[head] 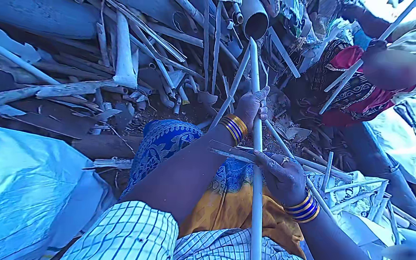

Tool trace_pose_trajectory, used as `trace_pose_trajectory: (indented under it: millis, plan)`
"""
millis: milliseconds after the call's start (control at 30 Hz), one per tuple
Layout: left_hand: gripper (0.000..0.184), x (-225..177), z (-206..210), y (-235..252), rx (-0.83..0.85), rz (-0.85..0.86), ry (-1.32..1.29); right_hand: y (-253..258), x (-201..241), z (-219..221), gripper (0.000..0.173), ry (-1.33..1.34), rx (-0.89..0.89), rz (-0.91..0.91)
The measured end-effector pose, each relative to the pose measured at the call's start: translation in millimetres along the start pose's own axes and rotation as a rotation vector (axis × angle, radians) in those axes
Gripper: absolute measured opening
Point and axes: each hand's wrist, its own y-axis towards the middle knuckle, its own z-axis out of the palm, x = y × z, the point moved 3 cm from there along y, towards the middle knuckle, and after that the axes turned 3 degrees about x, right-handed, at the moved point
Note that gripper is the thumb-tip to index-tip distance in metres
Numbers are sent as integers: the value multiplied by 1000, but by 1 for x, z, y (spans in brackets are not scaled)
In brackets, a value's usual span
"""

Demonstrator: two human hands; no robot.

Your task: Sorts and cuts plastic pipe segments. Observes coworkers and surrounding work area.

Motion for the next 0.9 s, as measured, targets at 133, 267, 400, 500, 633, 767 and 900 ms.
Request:
trace_pose_trajectory:
  millis: [133, 267, 400, 500, 633, 767, 900]
  plan:
    - [19, 0, 1, 1, 6, -6, -14, 13, -15, 5, 31, -31, -36, 57]
    - [19, -4, -2, -1, 16, 14, -12, 5, -3, 2, 33, -11, 11, -6]
    - [20, 0, 1, 2, 9, -9, -8, 14, -10, -1, 32, -110, 0, 24]
    - [17, 0, 0, 2, 11, -15, -15, 17, -15, 4, 32, -80, -30, 40]
    - [22, -3, -3, 1, 3, -4, -33, -18, -1, 4, 32, 88, -6, 9]
    - [35, -20, -8, 0, -116, 73, 298, -46, 11, 2, 29, 257, -21, 32]
    - [40, -31, -11, 1, -159, 143, 557, -31, -1, 2, 34, 498, -191, 269]
